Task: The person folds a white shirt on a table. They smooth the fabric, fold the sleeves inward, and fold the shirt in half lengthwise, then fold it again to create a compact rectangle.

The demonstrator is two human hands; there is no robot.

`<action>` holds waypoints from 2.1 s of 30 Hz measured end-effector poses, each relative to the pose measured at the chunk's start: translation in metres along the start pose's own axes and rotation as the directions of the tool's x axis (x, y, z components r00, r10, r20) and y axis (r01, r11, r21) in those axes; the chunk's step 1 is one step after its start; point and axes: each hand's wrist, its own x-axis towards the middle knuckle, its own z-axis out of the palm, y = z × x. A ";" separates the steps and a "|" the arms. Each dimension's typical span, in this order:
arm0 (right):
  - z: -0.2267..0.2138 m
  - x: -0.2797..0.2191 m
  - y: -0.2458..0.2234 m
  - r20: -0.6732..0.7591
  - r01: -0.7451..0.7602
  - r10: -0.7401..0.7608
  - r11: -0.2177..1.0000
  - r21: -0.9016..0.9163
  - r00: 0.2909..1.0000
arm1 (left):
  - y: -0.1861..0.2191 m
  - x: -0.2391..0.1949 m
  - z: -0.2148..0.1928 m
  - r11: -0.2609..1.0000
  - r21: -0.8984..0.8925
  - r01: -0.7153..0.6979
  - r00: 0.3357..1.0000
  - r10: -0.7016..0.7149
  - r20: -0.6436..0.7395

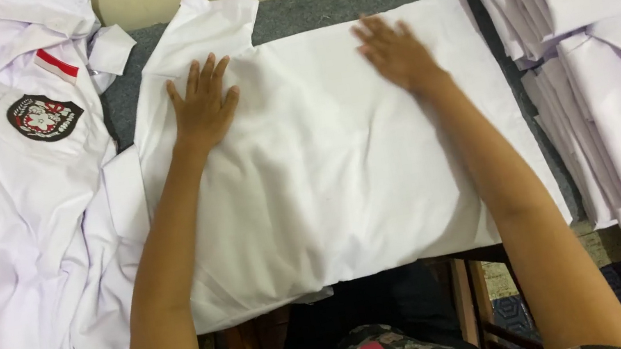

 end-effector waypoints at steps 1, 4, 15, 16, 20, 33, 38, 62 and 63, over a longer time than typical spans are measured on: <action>-0.011 -0.011 0.006 -0.004 -0.070 0.071 0.997 0.040 0.997 | 0.000 0.000 -0.001 1.000 0.001 0.006 1.000 -0.006 0.010; -0.032 -0.027 0.042 -0.010 -0.185 0.186 0.982 0.023 0.983 | -0.005 0.006 0.000 1.000 0.007 0.000 1.000 0.000 -0.014; -0.024 -0.040 0.120 -0.166 -0.290 0.345 0.914 0.282 0.924 | -0.022 0.013 0.001 0.999 -0.033 0.009 1.000 -0.009 -0.005; -0.032 -0.044 0.103 -0.189 -0.274 0.333 0.920 0.280 0.924 | -0.029 0.015 0.004 0.998 -0.048 -0.044 0.999 0.043 -0.024; -0.003 -0.024 0.088 -0.460 -0.247 0.203 0.968 -0.037 0.864 | -0.030 0.015 -0.003 0.990 -0.083 -0.117 0.992 0.113 -0.057; 0.046 -0.122 -0.046 -0.097 0.224 -0.253 0.944 -0.242 0.963 | -0.031 0.014 -0.009 0.976 -0.206 -0.064 0.998 0.066 0.005; 0.001 -0.149 -0.011 0.042 -0.048 0.050 0.997 -0.060 0.998 | -0.037 0.019 -0.002 0.975 -0.163 -0.150 0.983 0.131 -0.125; 0.029 -0.147 -0.058 -0.046 0.221 -0.224 0.973 -0.074 0.973 | -0.011 0.005 -0.027 0.968 -0.241 -0.067 0.998 0.061 -0.032; 0.025 -0.149 -0.055 -0.047 0.223 -0.226 0.972 -0.073 0.973 | -0.014 0.005 -0.024 0.969 -0.239 -0.065 0.998 0.059 -0.032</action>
